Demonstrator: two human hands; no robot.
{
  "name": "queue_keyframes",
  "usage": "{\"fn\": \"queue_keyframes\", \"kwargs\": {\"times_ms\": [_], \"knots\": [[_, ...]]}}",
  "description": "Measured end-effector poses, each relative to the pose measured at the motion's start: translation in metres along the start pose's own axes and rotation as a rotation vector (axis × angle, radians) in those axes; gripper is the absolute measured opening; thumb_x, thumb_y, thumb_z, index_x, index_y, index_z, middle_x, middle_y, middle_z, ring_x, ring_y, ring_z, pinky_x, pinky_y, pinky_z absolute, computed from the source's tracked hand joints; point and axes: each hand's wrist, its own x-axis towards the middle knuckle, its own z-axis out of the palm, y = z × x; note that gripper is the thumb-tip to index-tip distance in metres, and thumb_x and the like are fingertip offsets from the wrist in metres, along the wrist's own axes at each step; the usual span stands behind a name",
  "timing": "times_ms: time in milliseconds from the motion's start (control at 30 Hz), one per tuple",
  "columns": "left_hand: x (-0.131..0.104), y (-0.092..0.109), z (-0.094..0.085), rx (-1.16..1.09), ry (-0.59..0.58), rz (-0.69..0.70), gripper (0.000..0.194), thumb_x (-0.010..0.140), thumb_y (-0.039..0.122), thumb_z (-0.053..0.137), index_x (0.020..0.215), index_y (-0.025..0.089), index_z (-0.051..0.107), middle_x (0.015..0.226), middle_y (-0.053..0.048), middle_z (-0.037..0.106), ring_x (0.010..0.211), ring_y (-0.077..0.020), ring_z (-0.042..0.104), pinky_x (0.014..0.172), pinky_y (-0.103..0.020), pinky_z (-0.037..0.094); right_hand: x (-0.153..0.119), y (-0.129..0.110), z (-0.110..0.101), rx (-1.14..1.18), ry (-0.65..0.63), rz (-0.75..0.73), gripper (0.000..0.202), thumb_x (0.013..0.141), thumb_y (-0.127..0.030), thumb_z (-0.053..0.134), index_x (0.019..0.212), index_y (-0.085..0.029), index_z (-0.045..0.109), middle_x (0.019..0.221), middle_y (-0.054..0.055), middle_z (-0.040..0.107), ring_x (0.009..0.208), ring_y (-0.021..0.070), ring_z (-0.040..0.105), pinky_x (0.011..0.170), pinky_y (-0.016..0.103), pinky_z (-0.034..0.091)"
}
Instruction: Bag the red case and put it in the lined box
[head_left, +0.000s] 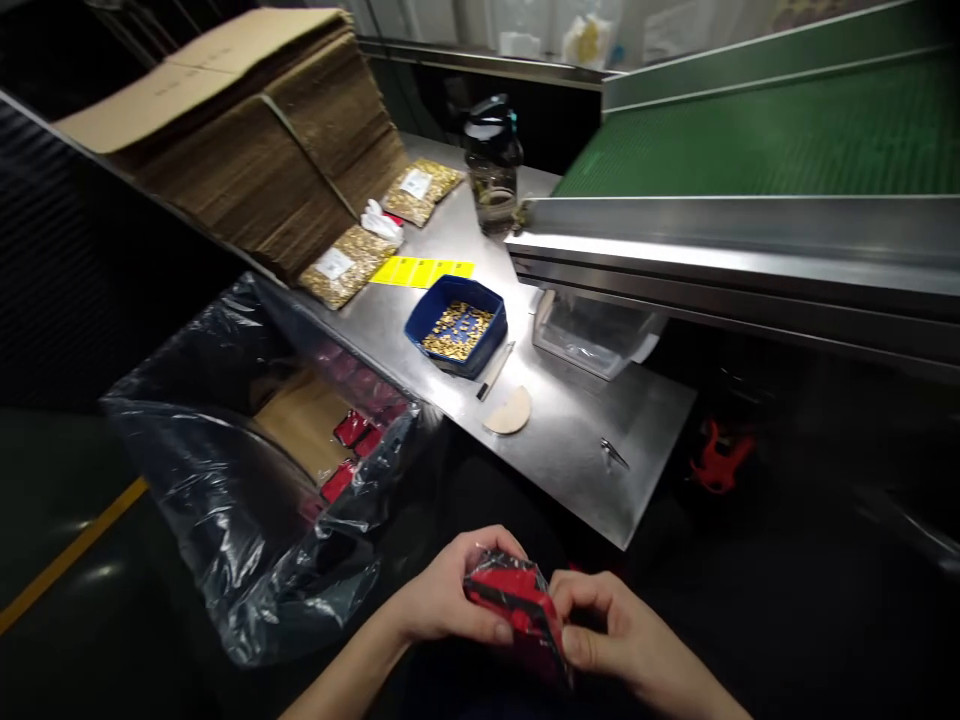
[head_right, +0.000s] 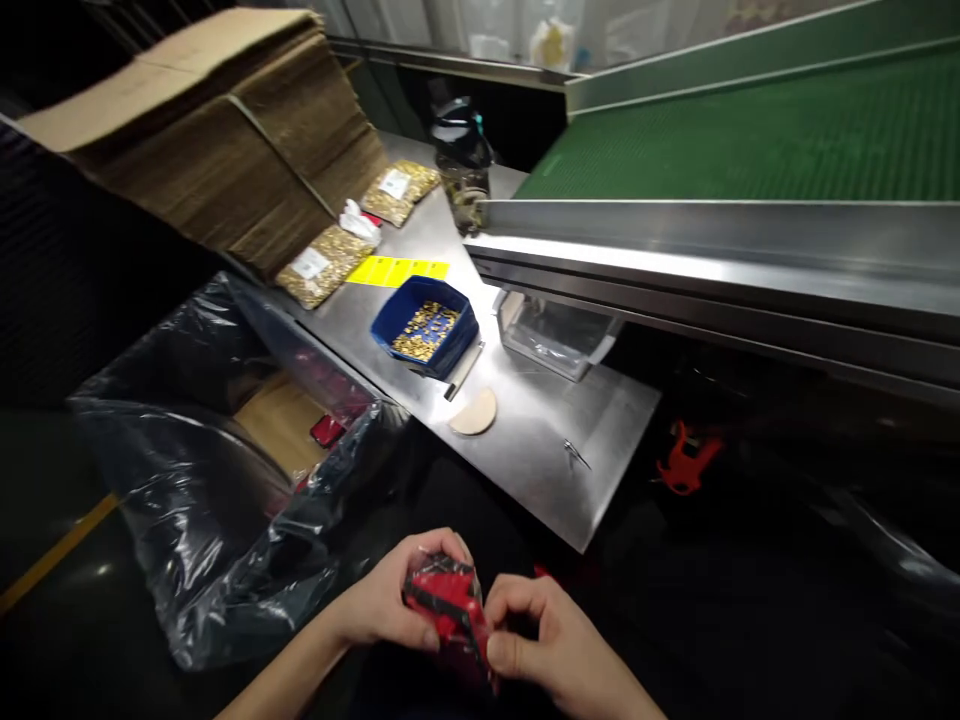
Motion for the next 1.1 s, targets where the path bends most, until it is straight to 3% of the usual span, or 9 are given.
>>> {"fn": "queue_keyframes", "kwargs": {"times_ms": [100,267,500,700,833,900,1000,1067,1100], "knots": [[-0.018,0.015,-0.003,0.387,0.013,-0.032,0.055,0.056,0.015,0.087,0.107,0.022,0.067,0.095,-0.001,0.070,0.076,-0.0185,0.061,0.066,-0.025,0.048,0.009,0.016,0.007,-0.061,-0.063,0.061,0.036,0.083,-0.057,0.077,0.083,-0.022,0.074,0.086,0.001,0.058,0.084,0.0195,0.055,0.082,0.032,0.043],[-0.038,0.040,0.012,0.824,0.085,0.251,0.054,0.077,0.009,0.070,0.126,0.030,0.065,0.111,-0.007,0.071,0.099,-0.0263,0.066,0.094,-0.036,0.048,0.025,0.025,0.010,-0.189,0.001,0.046,0.038,0.085,-0.062,0.072,0.080,-0.025,0.072,0.095,0.002,0.051,0.091,0.0218,0.055,0.087,0.036,0.047],[-0.048,0.036,0.009,0.806,0.206,0.204,0.019,0.078,0.012,0.070,0.091,0.025,0.066,0.096,-0.005,0.069,0.080,-0.0206,0.065,0.070,-0.029,0.049,0.044,0.016,0.029,-0.353,0.056,0.029,0.040,0.093,-0.061,0.061,0.085,-0.024,0.073,0.112,0.007,0.057,0.102,0.0264,0.062,0.096,0.042,0.052],[-0.063,0.052,0.004,0.787,0.277,0.162,0.008,0.089,0.018,0.064,0.094,0.024,0.065,0.102,-0.007,0.065,0.094,-0.0227,0.061,0.084,-0.031,0.048,0.056,0.018,0.045,-0.437,0.077,-0.009,0.036,0.098,-0.057,0.056,0.094,-0.025,0.073,0.122,0.009,0.059,0.117,0.0277,0.062,0.106,0.042,0.050],[-0.090,0.078,-0.006,0.664,0.333,0.183,0.010,0.098,0.027,0.059,0.098,0.023,0.068,0.105,-0.009,0.063,0.093,-0.0223,0.061,0.084,-0.029,0.048,0.058,0.009,0.046,-0.536,0.290,-0.144,0.037,0.098,-0.058,0.055,0.115,-0.029,0.071,0.132,0.010,0.060,0.130,0.0293,0.056,0.109,0.041,0.049],[-0.112,0.098,-0.031,0.698,0.470,0.244,0.014,0.098,0.031,0.059,0.100,0.023,0.069,0.109,-0.010,0.064,0.096,-0.0239,0.062,0.086,-0.029,0.048,0.055,-0.001,0.039,-0.568,0.389,-0.181,0.037,0.098,-0.057,0.055,0.114,-0.029,0.070,0.127,0.009,0.063,0.122,0.0282,0.061,0.105,0.037,0.053],[-0.140,0.130,-0.108,0.934,0.848,0.362,0.024,0.092,0.038,0.065,0.112,0.024,0.070,0.125,-0.009,0.064,0.110,-0.0289,0.061,0.097,-0.032,0.045,0.045,-0.010,0.022,-0.585,0.481,-0.134,0.037,0.095,-0.059,0.057,0.110,-0.028,0.070,0.119,0.007,0.069,0.108,0.0265,0.069,0.092,0.031,0.059],[-0.144,0.144,-0.176,1.115,0.965,0.144,0.040,0.089,0.038,0.064,0.127,0.023,0.063,0.140,-0.008,0.058,0.125,-0.0327,0.054,0.106,-0.038,0.042,0.038,-0.008,0.009,-0.580,0.533,-0.068,0.040,0.093,-0.061,0.058,0.111,-0.028,0.071,0.115,0.007,0.071,0.103,0.0265,0.071,0.083,0.029,0.061],[-0.140,0.147,-0.211,1.183,0.960,-0.062,0.041,0.090,0.035,0.061,0.129,0.021,0.061,0.142,-0.007,0.057,0.128,-0.0316,0.052,0.109,-0.039,0.041,0.035,-0.005,0.003,-0.574,0.547,-0.033,0.042,0.093,-0.062,0.058,0.113,-0.027,0.071,0.112,0.007,0.072,0.099,0.0260,0.072,0.080,0.029,0.062]]}}
